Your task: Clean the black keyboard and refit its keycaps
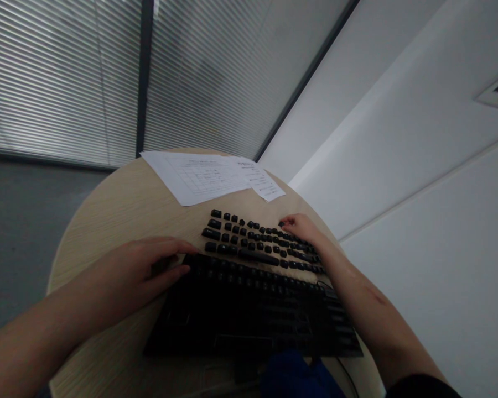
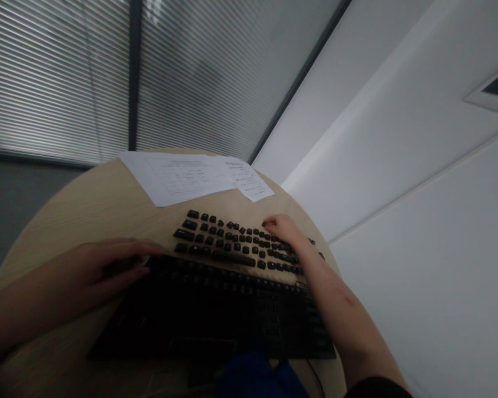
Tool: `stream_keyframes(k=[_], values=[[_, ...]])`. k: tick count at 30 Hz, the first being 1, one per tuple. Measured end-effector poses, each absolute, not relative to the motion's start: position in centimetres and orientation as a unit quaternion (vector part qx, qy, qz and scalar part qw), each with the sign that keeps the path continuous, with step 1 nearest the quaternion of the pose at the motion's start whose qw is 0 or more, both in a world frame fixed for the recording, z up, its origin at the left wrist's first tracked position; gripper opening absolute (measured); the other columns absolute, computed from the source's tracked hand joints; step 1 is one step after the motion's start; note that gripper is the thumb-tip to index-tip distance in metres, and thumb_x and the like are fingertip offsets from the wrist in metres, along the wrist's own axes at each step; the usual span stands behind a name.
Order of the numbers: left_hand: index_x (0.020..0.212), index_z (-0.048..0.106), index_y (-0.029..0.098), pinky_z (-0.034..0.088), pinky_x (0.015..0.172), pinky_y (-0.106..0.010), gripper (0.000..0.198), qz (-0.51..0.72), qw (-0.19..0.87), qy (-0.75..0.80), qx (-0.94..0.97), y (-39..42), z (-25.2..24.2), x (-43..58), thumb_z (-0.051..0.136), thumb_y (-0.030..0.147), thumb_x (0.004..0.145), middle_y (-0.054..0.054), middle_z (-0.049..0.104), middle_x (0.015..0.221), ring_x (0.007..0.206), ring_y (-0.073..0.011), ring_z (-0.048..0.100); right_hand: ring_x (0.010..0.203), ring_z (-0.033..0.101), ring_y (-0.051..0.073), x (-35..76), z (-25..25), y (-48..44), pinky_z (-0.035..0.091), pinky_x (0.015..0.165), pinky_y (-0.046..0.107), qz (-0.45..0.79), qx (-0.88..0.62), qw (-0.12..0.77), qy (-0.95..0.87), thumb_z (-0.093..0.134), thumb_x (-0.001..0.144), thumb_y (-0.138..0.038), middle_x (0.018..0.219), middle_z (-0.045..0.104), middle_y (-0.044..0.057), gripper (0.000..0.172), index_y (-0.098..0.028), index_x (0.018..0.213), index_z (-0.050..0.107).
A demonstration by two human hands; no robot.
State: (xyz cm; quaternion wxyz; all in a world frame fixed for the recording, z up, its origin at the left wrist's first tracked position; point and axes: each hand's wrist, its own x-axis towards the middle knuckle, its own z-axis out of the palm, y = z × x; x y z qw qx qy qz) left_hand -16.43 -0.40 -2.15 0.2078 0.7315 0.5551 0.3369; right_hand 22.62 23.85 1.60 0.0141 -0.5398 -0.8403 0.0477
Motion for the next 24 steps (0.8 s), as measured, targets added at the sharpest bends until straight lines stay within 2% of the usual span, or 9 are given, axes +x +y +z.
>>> stream_keyframes(k=[3,7,13,15,19,24], values=[[0.116,0.074,0.032,0.056,0.087,-0.043,0.038,0.316,0.219,0.551,0.741,-0.4,-2.1,-16.6,0.052,0.048,0.090,-0.005,0.078,0.110,0.097,-0.0286,0.072,0.086,0.072,0.021,22.1,2.6,23.1,0.053,0.080,0.029,0.021,-0.542,0.023,-0.840,0.066,0.088,-0.023,0.096,0.081,0.007,0.026,-0.019,0.110,0.080],[0.118,0.072,0.032,0.054,0.089,-0.041,0.039,0.307,0.228,0.549,0.743,-0.4,-2.0,-16.6,0.048,0.048,0.092,-0.003,0.078,0.112,0.099,-0.0253,0.071,0.087,0.071,0.022,22.7,4.6,20.0,0.053,0.083,0.032,-0.003,-0.543,0.098,-0.834,0.062,0.090,-0.027,0.098,0.080,0.008,0.031,-0.019,0.116,0.078],[0.115,0.072,0.034,0.054,0.087,-0.039,0.039,0.307,0.235,0.544,0.745,-0.1,-1.8,-16.8,0.049,0.053,0.090,0.000,0.078,0.109,0.097,-0.0253,0.072,0.096,0.070,0.025,25.3,5.2,9.6,0.054,0.087,0.040,0.062,-0.489,0.158,-0.856,0.059,0.095,-0.036,0.106,0.077,0.008,0.030,-0.023,0.116,0.076],[0.114,0.073,0.035,0.055,0.085,-0.039,0.040,0.305,0.233,0.551,0.741,0.0,-1.9,-16.9,0.050,0.055,0.088,0.001,0.079,0.106,0.094,-0.0255,0.072,0.103,0.068,0.025,25.7,4.9,6.2,0.054,0.091,0.042,0.062,-0.475,0.185,-0.858,0.059,0.097,-0.034,0.110,0.076,0.009,0.026,-0.024,0.115,0.075],[0.119,0.071,0.036,0.055,0.087,-0.038,0.042,0.292,0.222,0.570,0.736,0.0,-2.6,-17.3,0.051,0.057,0.088,0.003,0.078,0.111,0.097,-0.0252,0.072,0.102,0.068,0.024,25.5,4.8,2.4,0.055,0.089,0.040,0.094,-0.447,0.164,-0.875,0.058,0.099,-0.030,0.109,0.075,0.009,0.024,-0.026,0.118,0.073],[0.126,0.066,0.043,0.056,0.090,-0.037,0.042,0.286,0.184,0.579,0.741,-0.4,-3.6,-17.9,0.052,0.055,0.088,0.007,0.077,0.115,0.097,-0.0252,0.072,0.094,0.068,0.023,25.0,4.5,2.3,0.055,0.085,0.040,0.115,-0.423,0.119,-0.891,0.061,0.097,-0.028,0.099,0.076,0.007,0.023,-0.027,0.116,0.074]])
